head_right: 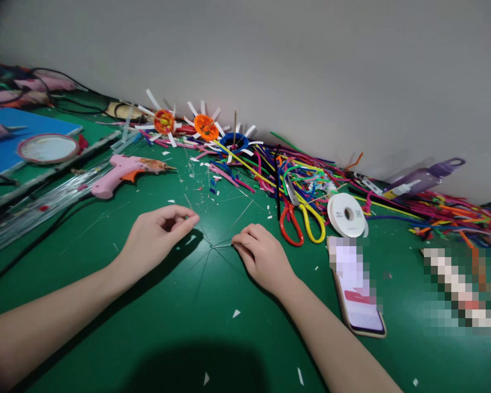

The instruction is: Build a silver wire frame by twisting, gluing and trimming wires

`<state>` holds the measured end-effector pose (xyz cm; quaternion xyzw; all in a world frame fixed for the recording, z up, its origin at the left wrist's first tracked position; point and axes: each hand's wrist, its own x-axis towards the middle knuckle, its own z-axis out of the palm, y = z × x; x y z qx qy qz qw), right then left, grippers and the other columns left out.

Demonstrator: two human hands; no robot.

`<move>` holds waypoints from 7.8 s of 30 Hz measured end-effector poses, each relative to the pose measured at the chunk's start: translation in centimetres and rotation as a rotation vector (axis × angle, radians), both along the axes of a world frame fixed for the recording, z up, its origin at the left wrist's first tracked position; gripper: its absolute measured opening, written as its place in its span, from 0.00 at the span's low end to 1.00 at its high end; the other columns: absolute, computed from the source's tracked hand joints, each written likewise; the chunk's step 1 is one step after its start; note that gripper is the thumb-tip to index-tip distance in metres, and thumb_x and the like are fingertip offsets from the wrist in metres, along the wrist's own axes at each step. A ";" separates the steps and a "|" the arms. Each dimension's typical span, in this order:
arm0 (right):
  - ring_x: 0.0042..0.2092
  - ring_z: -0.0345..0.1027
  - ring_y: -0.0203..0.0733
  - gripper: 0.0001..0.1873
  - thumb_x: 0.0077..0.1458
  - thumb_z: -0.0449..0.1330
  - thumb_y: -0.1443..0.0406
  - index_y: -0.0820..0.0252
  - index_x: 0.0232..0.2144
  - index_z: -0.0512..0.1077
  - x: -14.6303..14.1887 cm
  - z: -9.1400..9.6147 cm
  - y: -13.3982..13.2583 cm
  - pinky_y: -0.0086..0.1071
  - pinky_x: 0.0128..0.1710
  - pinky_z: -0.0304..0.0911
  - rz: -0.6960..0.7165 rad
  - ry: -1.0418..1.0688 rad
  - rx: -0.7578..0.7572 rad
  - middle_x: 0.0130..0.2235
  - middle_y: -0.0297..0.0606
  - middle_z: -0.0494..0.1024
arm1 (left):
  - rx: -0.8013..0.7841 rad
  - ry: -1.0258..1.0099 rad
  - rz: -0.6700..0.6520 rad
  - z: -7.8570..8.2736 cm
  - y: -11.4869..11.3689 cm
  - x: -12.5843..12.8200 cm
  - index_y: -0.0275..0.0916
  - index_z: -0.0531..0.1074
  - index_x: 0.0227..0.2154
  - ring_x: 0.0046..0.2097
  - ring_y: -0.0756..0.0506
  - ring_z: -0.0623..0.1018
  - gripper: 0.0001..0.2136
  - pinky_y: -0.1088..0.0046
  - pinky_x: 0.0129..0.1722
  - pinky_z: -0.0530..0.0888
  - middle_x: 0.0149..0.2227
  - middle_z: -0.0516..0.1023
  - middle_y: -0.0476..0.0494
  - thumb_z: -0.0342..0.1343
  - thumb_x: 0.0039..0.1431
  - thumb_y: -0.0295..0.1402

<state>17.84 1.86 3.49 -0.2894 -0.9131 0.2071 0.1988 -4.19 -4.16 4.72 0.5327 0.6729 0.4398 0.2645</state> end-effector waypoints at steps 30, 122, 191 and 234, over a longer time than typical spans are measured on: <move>0.40 0.62 0.42 0.09 0.61 0.50 0.68 0.58 0.38 0.70 -0.2 -0.1 -0.1 0.36 0.41 0.59 -0.033 -0.093 0.030 0.38 0.40 0.70 | -0.007 0.011 0.001 -0.1 0.0 -0.1 0.39 0.74 0.29 0.22 0.53 0.62 0.11 0.76 0.23 0.59 0.18 0.61 0.55 0.54 0.54 0.41; 0.40 0.61 0.43 0.08 0.60 0.48 0.70 0.59 0.36 0.66 -0.2 0.3 -0.3 0.39 0.41 0.58 -0.007 -0.076 0.000 0.35 0.40 0.70 | -0.004 -0.012 0.011 0.1 -0.1 0.2 0.39 0.73 0.28 0.22 0.52 0.62 0.11 0.76 0.22 0.58 0.18 0.62 0.54 0.54 0.54 0.41; 0.43 0.60 0.42 0.15 0.59 0.47 0.75 0.55 0.40 0.70 -0.8 0.8 0.3 0.36 0.42 0.60 0.038 -0.086 0.189 0.40 0.40 0.65 | -0.017 -0.020 0.006 -0.1 0.1 0.1 0.39 0.73 0.29 0.22 0.52 0.62 0.11 0.76 0.22 0.59 0.18 0.63 0.54 0.54 0.54 0.42; 0.39 0.64 0.39 0.10 0.59 0.53 0.68 0.53 0.40 0.72 -0.4 0.3 0.7 0.36 0.40 0.64 -0.041 0.180 -0.055 0.36 0.38 0.66 | -0.006 -0.002 -0.008 -0.2 0.0 0.0 0.40 0.73 0.29 0.22 0.52 0.63 0.12 0.76 0.22 0.59 0.18 0.63 0.54 0.53 0.55 0.43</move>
